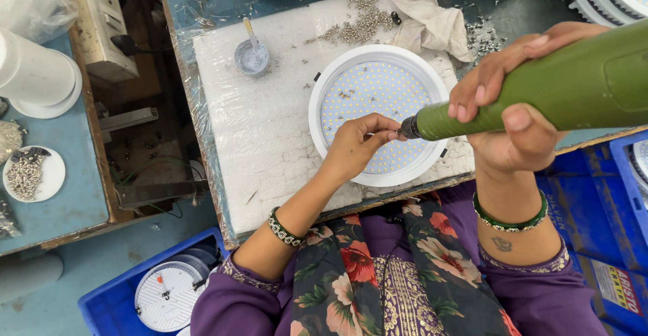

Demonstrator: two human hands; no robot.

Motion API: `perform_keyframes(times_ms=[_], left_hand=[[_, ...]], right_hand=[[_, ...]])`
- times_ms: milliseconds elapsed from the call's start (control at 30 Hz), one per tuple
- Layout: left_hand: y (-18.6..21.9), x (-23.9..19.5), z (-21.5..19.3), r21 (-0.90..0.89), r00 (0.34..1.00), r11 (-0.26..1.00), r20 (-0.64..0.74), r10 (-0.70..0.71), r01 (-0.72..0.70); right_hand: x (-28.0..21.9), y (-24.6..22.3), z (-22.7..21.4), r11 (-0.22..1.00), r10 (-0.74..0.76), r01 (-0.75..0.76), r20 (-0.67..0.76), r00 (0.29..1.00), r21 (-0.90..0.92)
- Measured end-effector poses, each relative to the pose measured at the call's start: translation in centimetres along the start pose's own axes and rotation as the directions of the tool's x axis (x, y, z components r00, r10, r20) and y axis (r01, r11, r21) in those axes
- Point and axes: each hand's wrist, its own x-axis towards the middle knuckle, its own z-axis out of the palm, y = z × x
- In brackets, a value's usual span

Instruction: The person assembles a circular LED light by placing the LED panel into a housing and securing it with screws using an electric screwdriver.

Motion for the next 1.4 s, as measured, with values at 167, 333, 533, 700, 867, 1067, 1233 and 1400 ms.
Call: perform_keyframes(times_ms=[167, 333, 533, 700, 867, 1067, 1233, 1400], left_hand=[[0.7, -0.1, 0.0, 0.113, 0.998, 0.992, -0.030, -0.051, 0.054], [1.7, -0.3, -0.1, 0.261, 0.995, 0.962, -0.037, 0.095, -0.082], [3.7, 0.0, -0.7, 0.342, 0.994, 0.934, -0.012, 0.112, -0.101], [4.7, 0.2, -1.2, 0.587, 0.968, 0.778, 0.042, 0.247, -0.224], [3.9, 0.0, -1.4, 0.697, 0.961, 0.677, 0.067, 0.267, -0.236], [2.7, 0.0, -1.5, 0.752, 0.968, 0.625, 0.069, 0.241, -0.209], [2.3, 0.2, -1.2, 0.782, 0.967, 0.592, 0.051, 0.250, -0.194], [2.1, 0.2, -1.3, 0.766, 0.967, 0.612, 0.047, 0.251, -0.196]], right_hand=[[-0.3, 0.1, -0.3, 1.000, 0.016, -0.016, -0.003, 1.000, 0.027], [-1.0, 0.6, -0.8, 0.998, 0.046, -0.044, -0.027, 0.999, 0.045], [-1.4, 1.2, -0.5, 0.993, 0.110, -0.106, -0.083, 0.990, 0.059], [-1.3, 2.0, 0.5, 0.995, 0.100, -0.100, -0.051, 0.994, -0.010], [-2.0, 3.7, 1.2, 0.992, 0.126, -0.127, -0.040, 0.991, -0.015], [-3.2, 5.3, 0.7, 0.990, 0.118, -0.120, -0.031, 0.993, -0.070], [-3.4, 5.4, 0.6, 0.989, 0.136, -0.136, -0.002, 0.991, -0.061], [-3.0, 5.1, 1.0, 0.988, 0.129, -0.127, 0.013, 0.992, -0.087]])
